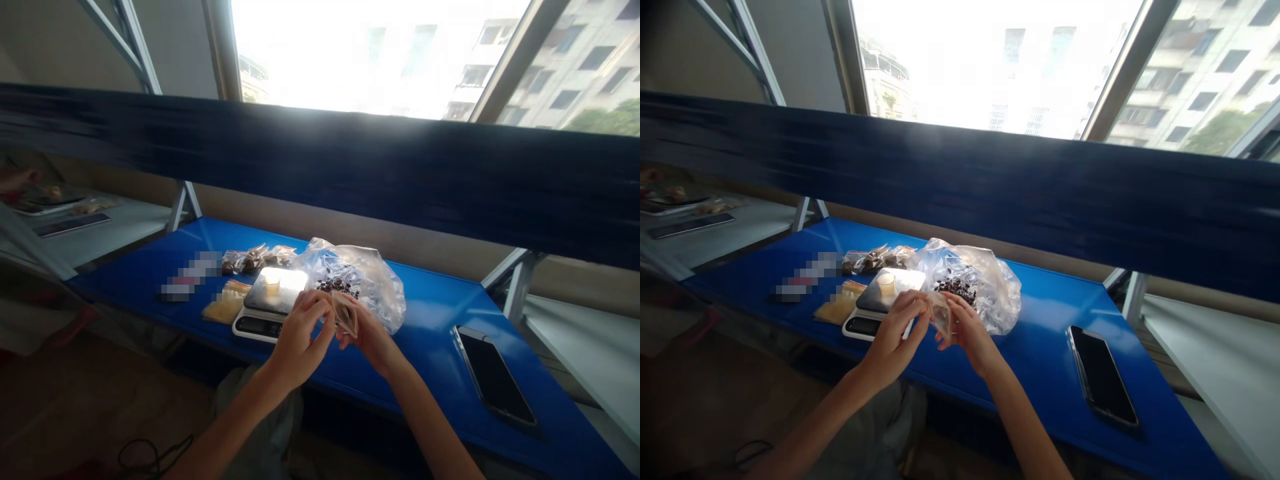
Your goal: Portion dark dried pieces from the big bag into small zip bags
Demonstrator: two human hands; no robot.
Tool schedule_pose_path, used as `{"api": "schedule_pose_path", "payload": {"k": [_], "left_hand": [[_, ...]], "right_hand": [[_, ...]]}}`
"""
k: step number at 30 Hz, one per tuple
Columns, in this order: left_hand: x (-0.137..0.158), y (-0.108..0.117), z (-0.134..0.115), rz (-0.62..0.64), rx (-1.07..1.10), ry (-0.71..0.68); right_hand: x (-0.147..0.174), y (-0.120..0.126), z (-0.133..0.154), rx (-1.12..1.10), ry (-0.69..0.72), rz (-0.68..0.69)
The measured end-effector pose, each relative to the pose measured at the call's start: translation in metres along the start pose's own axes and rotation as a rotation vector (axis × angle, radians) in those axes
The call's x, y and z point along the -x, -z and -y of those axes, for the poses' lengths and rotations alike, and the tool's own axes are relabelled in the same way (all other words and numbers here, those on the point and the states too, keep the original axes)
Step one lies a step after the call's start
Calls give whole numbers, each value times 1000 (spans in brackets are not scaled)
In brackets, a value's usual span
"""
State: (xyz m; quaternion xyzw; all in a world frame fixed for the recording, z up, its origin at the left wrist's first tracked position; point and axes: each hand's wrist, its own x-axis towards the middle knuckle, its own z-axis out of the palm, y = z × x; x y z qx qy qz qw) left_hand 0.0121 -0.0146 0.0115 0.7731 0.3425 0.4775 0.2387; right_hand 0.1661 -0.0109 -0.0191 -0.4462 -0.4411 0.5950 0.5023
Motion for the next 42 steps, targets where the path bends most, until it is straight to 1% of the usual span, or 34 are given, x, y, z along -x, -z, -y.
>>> {"api": "schedule_pose_path", "payload": {"k": [1,3,6,8,10,12,15,19,22,25,27,32,37,39,42], "left_hand": [[-1,0,5,-19,-23,15],[-1,-2,18,-38,-38,97],[2,-10,35,-53,34,281],[4,-17,44,-72,95,363],[3,-25,50,-107,125,374],[-4,-33,54,-167,134,324],[-28,-43,61,-242,168,245],[-65,-57,74,-229,331,245],[-76,-69,86,-219,404,242],[-73,-76,96,-262,470,257],[-70,-78,99,-290,507,262],[-67,-79,102,-310,554,273],[-65,-83,98,-374,529,271],[-63,-85,94,-366,524,256],[-61,-84,90,-320,530,227]], "right_hand": [[-9,3,1,11,40,-67],[-29,11,7,41,121,-164],[-56,26,17,102,252,-295],[-69,35,22,153,349,-381],[-76,40,23,215,441,-434],[-77,42,19,279,517,-468],[-73,40,11,349,585,-524],[-70,39,1,378,611,-557],[-71,41,-3,396,613,-513],[-72,41,-4,406,621,-457],[-72,41,-4,411,629,-449],[-68,43,0,460,643,-510],[-66,41,2,496,635,-556],[-66,37,-1,496,628,-553],[-66,32,-6,487,606,-527]]}}
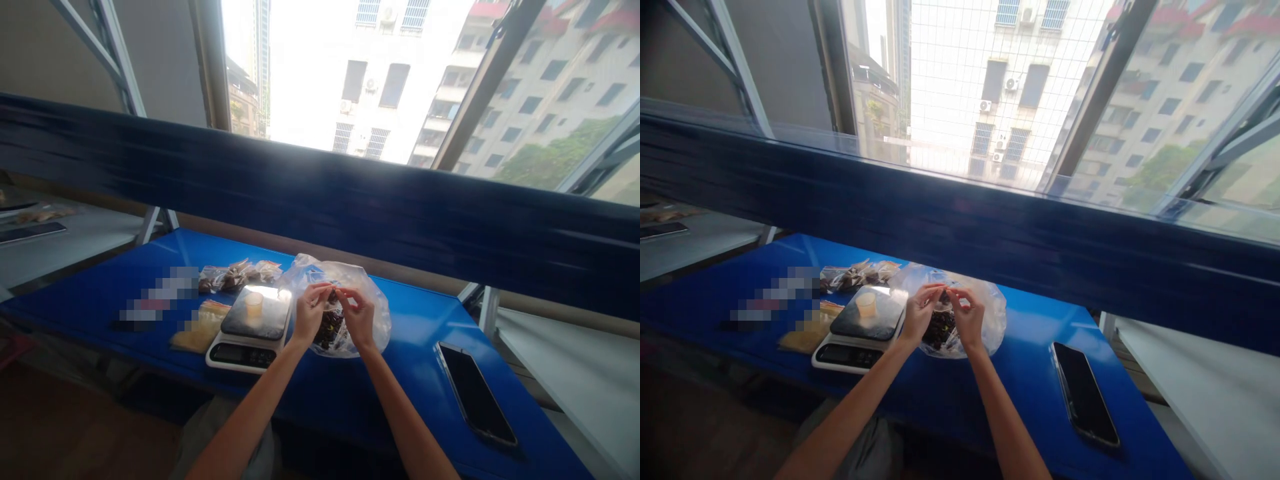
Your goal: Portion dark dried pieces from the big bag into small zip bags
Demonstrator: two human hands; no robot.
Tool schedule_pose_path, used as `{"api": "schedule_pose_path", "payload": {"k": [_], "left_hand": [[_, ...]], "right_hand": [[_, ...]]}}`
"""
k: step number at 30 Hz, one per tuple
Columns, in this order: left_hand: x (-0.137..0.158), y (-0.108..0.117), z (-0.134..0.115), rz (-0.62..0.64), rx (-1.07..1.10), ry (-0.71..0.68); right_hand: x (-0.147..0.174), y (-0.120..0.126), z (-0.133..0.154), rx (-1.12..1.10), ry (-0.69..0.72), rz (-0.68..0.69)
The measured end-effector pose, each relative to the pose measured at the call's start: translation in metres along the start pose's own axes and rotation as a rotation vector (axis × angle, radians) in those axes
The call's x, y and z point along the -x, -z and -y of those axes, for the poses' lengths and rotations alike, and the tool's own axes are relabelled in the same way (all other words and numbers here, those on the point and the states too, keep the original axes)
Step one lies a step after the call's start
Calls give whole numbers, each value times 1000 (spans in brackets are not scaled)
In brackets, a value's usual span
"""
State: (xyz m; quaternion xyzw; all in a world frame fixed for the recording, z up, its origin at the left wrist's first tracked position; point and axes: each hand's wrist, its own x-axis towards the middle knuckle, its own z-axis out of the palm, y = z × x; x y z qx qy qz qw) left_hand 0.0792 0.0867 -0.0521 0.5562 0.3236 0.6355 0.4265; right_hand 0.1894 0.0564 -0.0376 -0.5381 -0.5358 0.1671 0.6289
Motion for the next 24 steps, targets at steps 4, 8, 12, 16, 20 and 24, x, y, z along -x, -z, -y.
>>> {"api": "schedule_pose_path", "payload": {"k": [4,8,12,16,20,24], "left_hand": [[-1,5,-2,-54,-12,-19],[0,6,-4,-57,-25,-33],[2,2,-4,26,-22,-37],[0,6,1,-82,-39,-36],[0,9,4,-58,-30,4],[2,6,4,-40,-1,49]], "right_hand": [[-1,-1,-1,-24,-26,-6],[-2,0,-1,-50,-29,-9],[-1,-1,-6,-88,-43,8],[-3,-1,-15,-111,-59,-52],[-5,-1,-18,-139,-76,-77],[-6,3,-15,-165,-95,-107]]}}
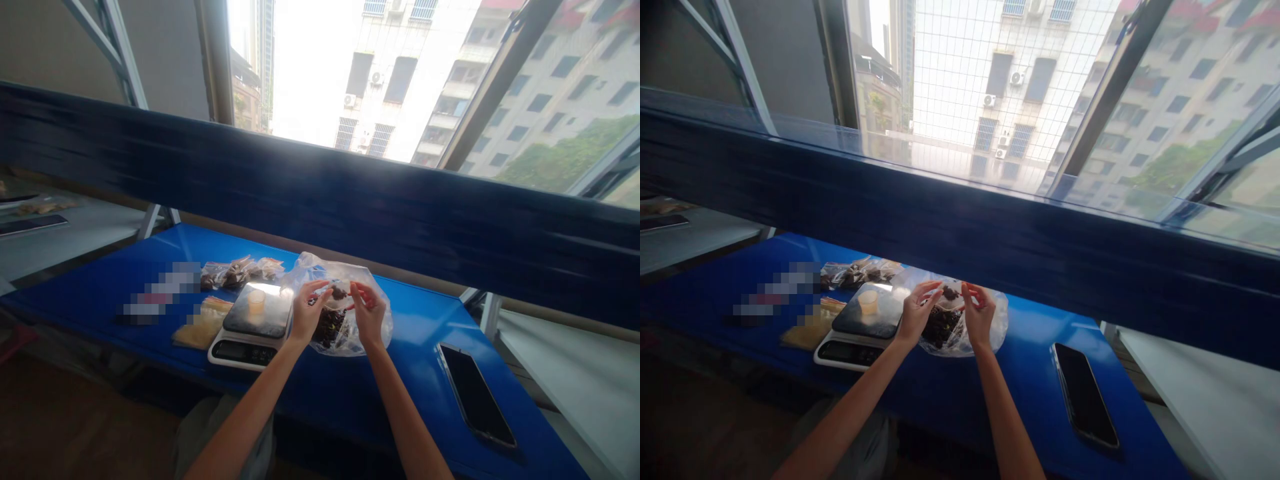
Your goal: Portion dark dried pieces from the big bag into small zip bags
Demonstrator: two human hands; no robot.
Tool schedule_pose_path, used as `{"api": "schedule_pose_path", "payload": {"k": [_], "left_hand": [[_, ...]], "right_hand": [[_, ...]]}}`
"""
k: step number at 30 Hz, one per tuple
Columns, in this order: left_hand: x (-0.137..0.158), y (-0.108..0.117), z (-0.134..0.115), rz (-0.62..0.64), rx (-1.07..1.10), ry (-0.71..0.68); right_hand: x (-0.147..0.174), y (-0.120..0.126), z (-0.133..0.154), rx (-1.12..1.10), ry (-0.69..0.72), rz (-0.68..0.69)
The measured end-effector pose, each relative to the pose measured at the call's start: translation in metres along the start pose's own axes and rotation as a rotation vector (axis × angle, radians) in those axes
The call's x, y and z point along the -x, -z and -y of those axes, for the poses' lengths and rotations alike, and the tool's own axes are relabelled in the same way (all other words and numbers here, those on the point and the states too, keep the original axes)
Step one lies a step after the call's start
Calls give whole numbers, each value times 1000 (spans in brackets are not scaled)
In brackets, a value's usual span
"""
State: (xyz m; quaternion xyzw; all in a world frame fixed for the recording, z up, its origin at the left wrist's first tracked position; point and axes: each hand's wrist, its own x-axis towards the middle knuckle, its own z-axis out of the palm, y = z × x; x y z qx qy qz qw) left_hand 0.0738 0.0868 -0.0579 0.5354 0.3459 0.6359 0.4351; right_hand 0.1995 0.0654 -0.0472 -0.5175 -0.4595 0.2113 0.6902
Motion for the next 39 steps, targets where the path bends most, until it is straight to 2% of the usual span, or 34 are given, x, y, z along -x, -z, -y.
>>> {"api": "schedule_pose_path", "payload": {"k": [11,16,19,24,27,32,36,39], "left_hand": [[-3,-4,4,-102,219,151],[-3,-5,0,-80,271,194],[-3,-6,-4,-54,258,178],[-1,-8,-9,-67,205,100],[0,-9,-8,-27,160,48],[0,-7,-9,-91,95,-4],[4,-9,-9,3,82,29],[5,-8,-5,-47,90,79]], "right_hand": [[1,1,4,34,-43,116],[5,-1,7,67,-25,104],[7,-4,8,81,-15,126],[7,-4,6,86,-7,23],[4,-2,5,61,-27,33],[-2,2,3,-8,-54,-40],[-3,2,2,-43,-71,4],[-2,3,3,-64,-81,-14]]}}
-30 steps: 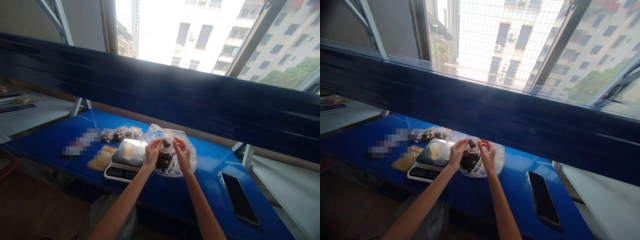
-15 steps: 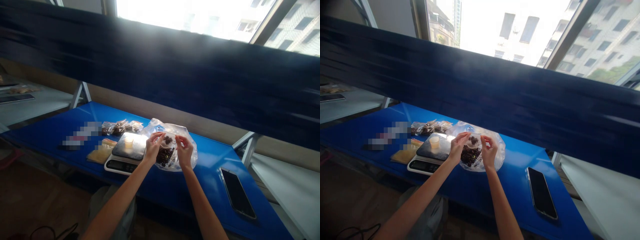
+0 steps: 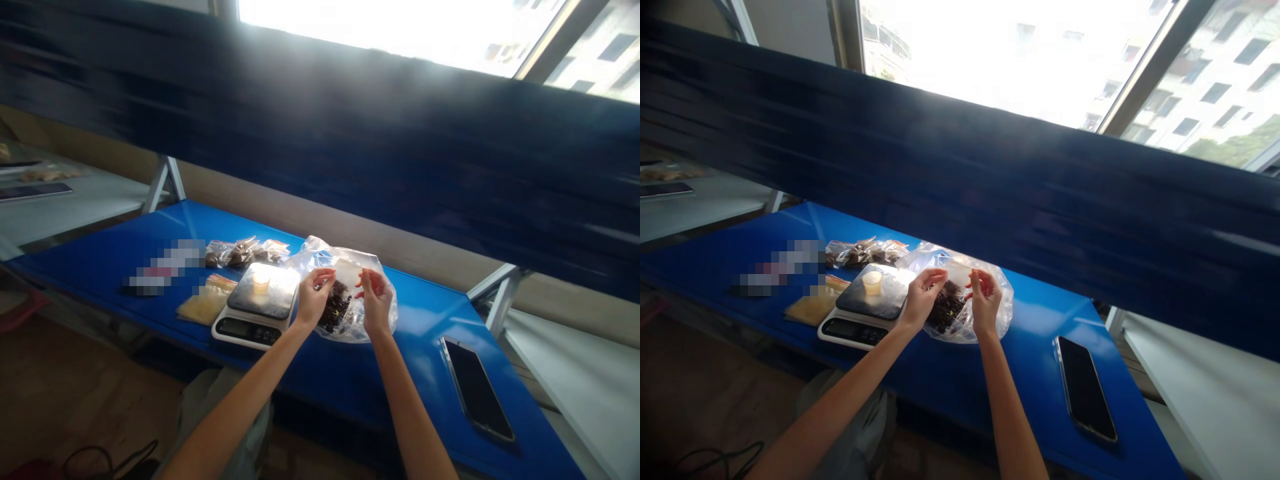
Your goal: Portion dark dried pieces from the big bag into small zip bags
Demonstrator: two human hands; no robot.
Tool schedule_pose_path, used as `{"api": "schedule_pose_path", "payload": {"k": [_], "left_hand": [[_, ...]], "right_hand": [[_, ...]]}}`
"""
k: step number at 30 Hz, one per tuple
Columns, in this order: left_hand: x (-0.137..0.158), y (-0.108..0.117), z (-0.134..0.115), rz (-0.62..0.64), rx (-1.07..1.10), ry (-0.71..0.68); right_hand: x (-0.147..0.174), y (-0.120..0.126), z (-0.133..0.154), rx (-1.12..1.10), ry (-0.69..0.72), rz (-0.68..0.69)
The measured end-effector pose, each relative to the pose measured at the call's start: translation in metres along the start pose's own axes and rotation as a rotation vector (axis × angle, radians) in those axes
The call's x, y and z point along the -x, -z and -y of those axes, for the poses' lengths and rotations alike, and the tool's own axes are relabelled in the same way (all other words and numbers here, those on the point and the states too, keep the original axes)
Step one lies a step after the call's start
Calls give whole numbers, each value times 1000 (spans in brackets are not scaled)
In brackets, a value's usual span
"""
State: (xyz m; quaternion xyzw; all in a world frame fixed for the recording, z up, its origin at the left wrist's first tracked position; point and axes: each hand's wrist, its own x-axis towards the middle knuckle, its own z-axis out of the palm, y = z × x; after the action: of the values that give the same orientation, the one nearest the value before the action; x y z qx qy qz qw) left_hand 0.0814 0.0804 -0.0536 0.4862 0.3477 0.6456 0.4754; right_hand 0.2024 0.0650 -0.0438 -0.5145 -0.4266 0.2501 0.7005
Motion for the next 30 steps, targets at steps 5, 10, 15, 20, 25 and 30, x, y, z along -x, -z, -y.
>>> {"api": "schedule_pose_path", "payload": {"k": [5,10,15,20,25,30], "left_hand": [[-2,4,5,-92,27,21],[-3,4,2,-140,90,0],[-1,4,0,-101,93,-17],[1,2,0,3,23,-18],[3,2,-3,-45,-38,-81],[3,2,0,-4,-99,-97]], "right_hand": [[-1,4,3,0,-42,74],[0,4,0,66,-118,229],[3,2,-4,146,-89,287],[3,4,0,187,32,185],[6,3,2,201,72,131],[4,3,-3,180,40,143]]}}
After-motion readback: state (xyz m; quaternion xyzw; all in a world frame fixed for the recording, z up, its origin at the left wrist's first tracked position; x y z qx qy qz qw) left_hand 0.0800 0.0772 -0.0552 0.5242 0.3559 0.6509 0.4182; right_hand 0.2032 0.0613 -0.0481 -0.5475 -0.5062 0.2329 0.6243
